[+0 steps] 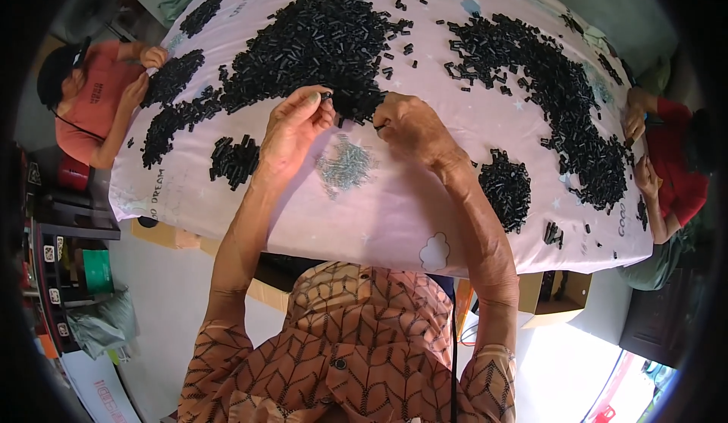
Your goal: Sorting small black and clear plastic components on a table.
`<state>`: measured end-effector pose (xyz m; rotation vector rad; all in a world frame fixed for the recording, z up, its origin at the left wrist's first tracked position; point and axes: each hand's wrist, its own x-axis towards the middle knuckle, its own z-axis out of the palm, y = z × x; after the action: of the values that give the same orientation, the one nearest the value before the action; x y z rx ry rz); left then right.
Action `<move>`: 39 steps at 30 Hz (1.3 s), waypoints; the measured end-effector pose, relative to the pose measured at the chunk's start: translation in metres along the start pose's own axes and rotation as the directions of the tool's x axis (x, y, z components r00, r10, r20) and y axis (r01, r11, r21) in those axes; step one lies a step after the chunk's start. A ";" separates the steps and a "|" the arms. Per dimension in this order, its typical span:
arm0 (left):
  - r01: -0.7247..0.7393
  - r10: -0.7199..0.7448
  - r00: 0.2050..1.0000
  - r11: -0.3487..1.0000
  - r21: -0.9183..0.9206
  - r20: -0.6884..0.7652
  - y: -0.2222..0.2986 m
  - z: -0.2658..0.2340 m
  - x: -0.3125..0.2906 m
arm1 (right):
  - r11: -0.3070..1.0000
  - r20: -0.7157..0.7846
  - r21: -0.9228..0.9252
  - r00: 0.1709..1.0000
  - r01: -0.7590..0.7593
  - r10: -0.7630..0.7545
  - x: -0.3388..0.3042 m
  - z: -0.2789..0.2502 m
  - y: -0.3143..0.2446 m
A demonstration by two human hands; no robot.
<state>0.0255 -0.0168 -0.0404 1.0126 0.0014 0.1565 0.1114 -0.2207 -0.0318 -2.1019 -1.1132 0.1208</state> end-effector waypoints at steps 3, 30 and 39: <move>0.031 -0.031 1.000 0.999 -0.013 0.005 -0.001 0.003 0.001 | 0.983 -0.024 -0.181 1.000 -0.021 0.016 -0.003 0.005 0.001; 0.070 -0.076 0.995 0.994 0.084 0.072 0.010 0.015 -0.005 | 0.655 -0.205 0.750 0.974 0.090 0.100 -0.013 -0.010 -0.039; -0.014 -0.015 0.990 0.980 0.200 0.142 0.014 0.030 -0.008 | 0.690 -0.302 0.709 0.946 0.143 0.115 -0.015 -0.002 -0.043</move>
<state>0.0178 -0.0362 -0.0133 1.2234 -0.1152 0.0840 0.0740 -0.2183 -0.0061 -1.3212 -0.7047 0.1682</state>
